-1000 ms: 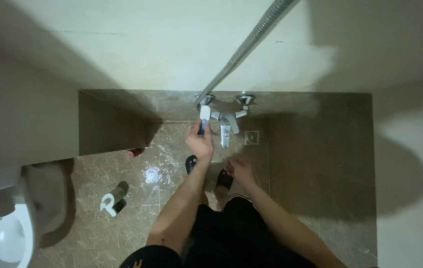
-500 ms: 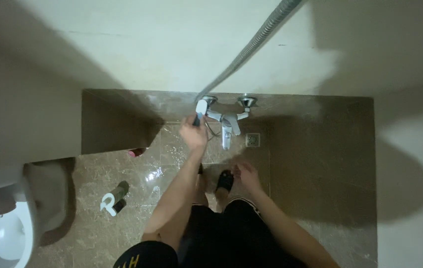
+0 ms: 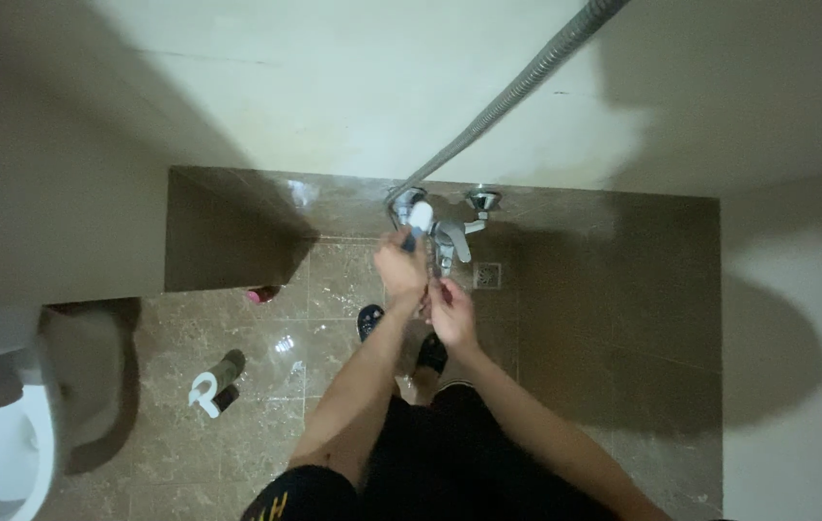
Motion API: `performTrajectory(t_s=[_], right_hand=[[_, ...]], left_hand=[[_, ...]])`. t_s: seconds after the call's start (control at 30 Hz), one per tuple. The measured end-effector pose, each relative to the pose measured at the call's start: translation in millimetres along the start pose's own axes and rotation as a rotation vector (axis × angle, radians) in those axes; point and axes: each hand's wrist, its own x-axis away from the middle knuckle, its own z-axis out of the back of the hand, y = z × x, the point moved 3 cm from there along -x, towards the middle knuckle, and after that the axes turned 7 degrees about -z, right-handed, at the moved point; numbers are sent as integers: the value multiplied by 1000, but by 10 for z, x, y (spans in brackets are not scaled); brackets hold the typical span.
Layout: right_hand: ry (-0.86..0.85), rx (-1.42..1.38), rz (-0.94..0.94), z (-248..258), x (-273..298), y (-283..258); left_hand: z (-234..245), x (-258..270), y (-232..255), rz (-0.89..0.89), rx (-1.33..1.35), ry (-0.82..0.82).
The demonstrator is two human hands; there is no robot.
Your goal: Repairing or adjusting the handle of a shower faucet using a small white plastic tool.
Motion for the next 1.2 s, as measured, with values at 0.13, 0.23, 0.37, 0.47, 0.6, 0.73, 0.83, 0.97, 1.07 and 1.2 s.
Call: performTrajectory(t_s=[0.13, 0.23, 0.37, 0.47, 0.6, 0.73, 0.83, 0.97, 1.07, 1.2], right_hand=[[39, 71, 62, 52, 235, -350], [-9, 430, 154, -10, 449, -751], [-128, 673, 348, -152, 665, -1354], [-122, 934, 418, -277, 525, -1591], [-88, 1130, 765, -244, 441, -1862], [-165, 1388, 582, -4, -174, -1898], [-172, 1395, 681, 97, -242, -2188], [-233, 1384, 777, 52, -519, -2297], [-196, 1470, 805, -31, -826, -2170], [-211, 1568, 782, -265, -903, -2066]], left_hand=[[209, -273, -35, 39, -44, 27], [223, -227, -77, 159, -40, 37], [328, -68, 146, 630, 124, -41], [361, -6, 250, 817, 254, -87], [140, -1, 251, 784, 514, 43], [253, 254, 341, 666, 666, 48], [-59, 480, 57, 520, 646, -89], [26, 534, 323, 400, 558, -213], [48, 530, 487, 385, 545, -267], [-33, 564, 505, 338, 607, -349]])
